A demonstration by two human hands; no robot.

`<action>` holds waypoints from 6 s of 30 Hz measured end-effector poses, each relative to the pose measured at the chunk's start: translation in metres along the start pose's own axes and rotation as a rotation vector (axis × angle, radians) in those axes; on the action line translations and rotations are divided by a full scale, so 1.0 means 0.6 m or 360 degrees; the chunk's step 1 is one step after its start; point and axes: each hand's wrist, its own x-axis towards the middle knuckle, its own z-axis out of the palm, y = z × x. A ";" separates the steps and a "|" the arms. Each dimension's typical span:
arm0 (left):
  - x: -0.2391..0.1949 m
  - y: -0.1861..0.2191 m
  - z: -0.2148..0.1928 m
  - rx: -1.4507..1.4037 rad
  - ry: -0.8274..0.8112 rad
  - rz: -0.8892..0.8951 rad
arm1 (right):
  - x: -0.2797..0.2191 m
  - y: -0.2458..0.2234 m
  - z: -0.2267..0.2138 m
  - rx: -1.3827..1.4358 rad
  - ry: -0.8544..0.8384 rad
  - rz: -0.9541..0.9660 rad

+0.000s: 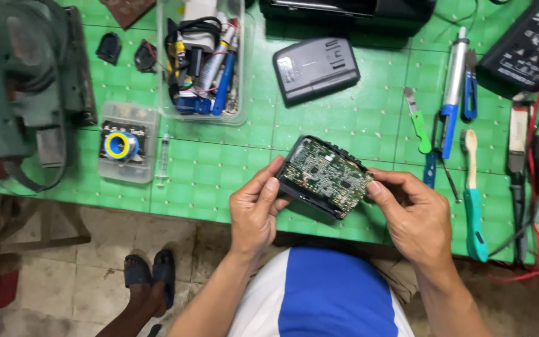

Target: Cleaning and inspecting the internal circuit board and mechanical components of a portable electronic device on a workbench.

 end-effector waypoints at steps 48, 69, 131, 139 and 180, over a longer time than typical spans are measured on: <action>-0.006 0.044 0.027 0.0011 -0.0339 0.0153 | -0.008 0.001 0.006 -0.0089 -0.0046 0.0130; 0.003 0.037 0.005 -0.0082 -0.0186 -0.0303 | -0.010 -0.005 0.005 -0.0042 0.0065 -0.0132; 0.019 0.011 -0.007 -0.0180 -0.0030 -0.0406 | 0.032 0.019 0.001 0.0317 -0.0206 0.0430; 0.022 -0.004 -0.018 -0.0164 0.0033 -0.0377 | 0.032 0.025 0.003 0.0530 -0.0203 0.0400; -0.028 0.070 0.064 -0.0071 -0.0267 -0.0206 | 0.067 -0.021 -0.037 0.0788 -0.0957 0.0725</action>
